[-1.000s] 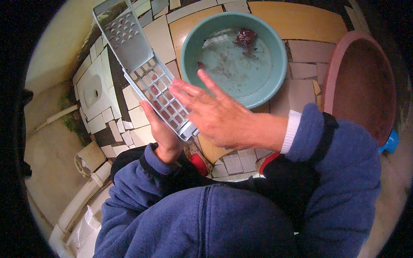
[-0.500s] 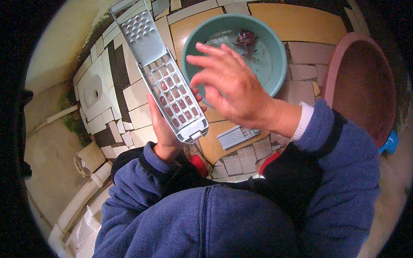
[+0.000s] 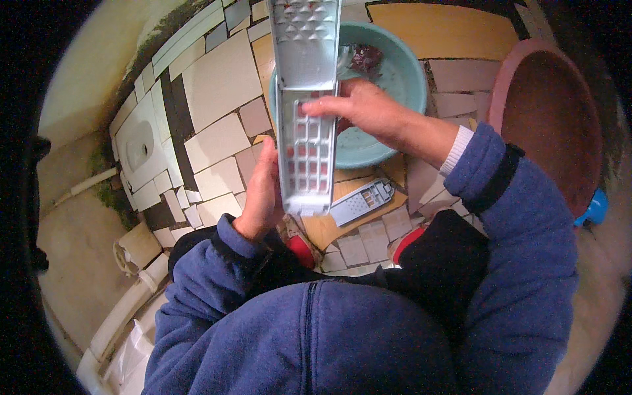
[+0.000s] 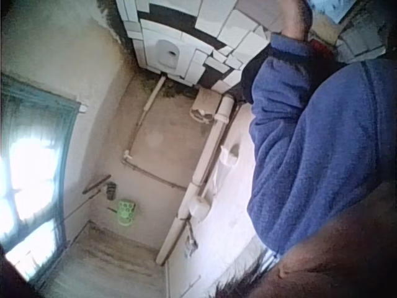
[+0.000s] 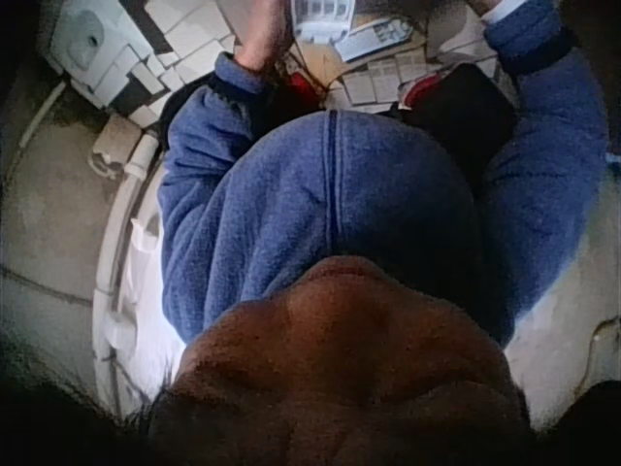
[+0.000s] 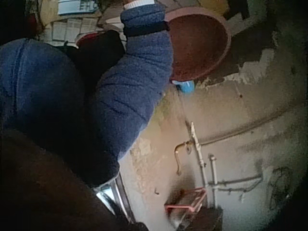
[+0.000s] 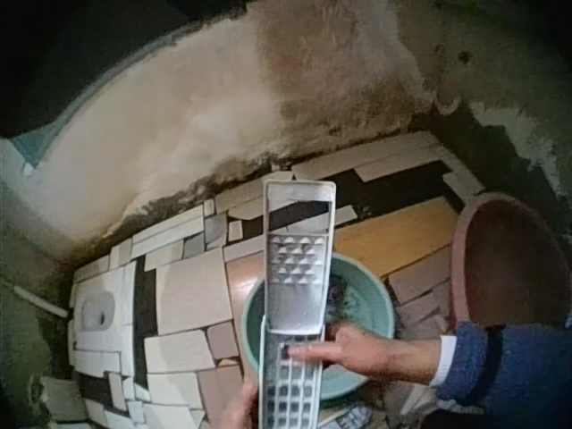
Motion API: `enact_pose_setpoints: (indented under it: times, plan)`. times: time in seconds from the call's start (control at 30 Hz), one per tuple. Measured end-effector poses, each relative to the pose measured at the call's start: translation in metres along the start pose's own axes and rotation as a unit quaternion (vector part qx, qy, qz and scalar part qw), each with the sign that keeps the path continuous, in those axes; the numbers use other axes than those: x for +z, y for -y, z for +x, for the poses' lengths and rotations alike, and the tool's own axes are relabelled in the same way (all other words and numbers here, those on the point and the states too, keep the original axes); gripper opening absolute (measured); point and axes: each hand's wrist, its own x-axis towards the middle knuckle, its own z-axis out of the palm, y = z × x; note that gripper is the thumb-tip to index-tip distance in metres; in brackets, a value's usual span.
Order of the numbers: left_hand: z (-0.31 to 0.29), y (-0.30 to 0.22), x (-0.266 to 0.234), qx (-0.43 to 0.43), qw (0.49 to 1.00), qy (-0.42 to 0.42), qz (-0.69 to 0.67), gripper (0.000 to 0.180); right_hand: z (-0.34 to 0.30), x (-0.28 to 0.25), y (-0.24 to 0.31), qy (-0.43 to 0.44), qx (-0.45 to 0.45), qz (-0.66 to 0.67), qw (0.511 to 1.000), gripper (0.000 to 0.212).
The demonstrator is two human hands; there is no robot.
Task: The person scrubs a white remote control with a small red scrubber in a light blue basin of water, then rinses it in a larger reddish basin. They repeat this process for a second remote control, scrubbing and rinsing each one before placing them on the floor.
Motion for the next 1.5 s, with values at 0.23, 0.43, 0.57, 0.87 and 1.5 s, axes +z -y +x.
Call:
enact_pose_setpoints:
  times: [0.23,0.43,0.57,0.87,1.5]
  plan:
    - [0.002,0.007,0.001,0.079,0.995,-0.057,-0.033,0.051,0.001,-0.024,0.009,-0.093,-0.003,0.046,0.995,0.043]
    - [0.005,0.007,-0.009,0.097,0.991,-0.034,-0.082,0.042,-0.002,-0.024,0.007,-0.083,0.004,0.073,0.994,0.040]
    - [0.006,0.011,-0.019,0.083,0.993,-0.035,-0.069,0.037,-0.001,-0.021,0.009,-0.076,0.006,0.077,0.994,0.036]
    - [-0.003,0.002,0.008,0.113,0.993,-0.017,0.043,0.059,-0.082,-0.165,0.066,-0.300,-0.187,0.043,0.934,0.035]
    - [0.051,0.019,0.044,0.005,0.997,-0.070,0.039,0.046,-0.306,-0.377,-0.260,-0.607,-0.054,0.362,0.705,0.040]
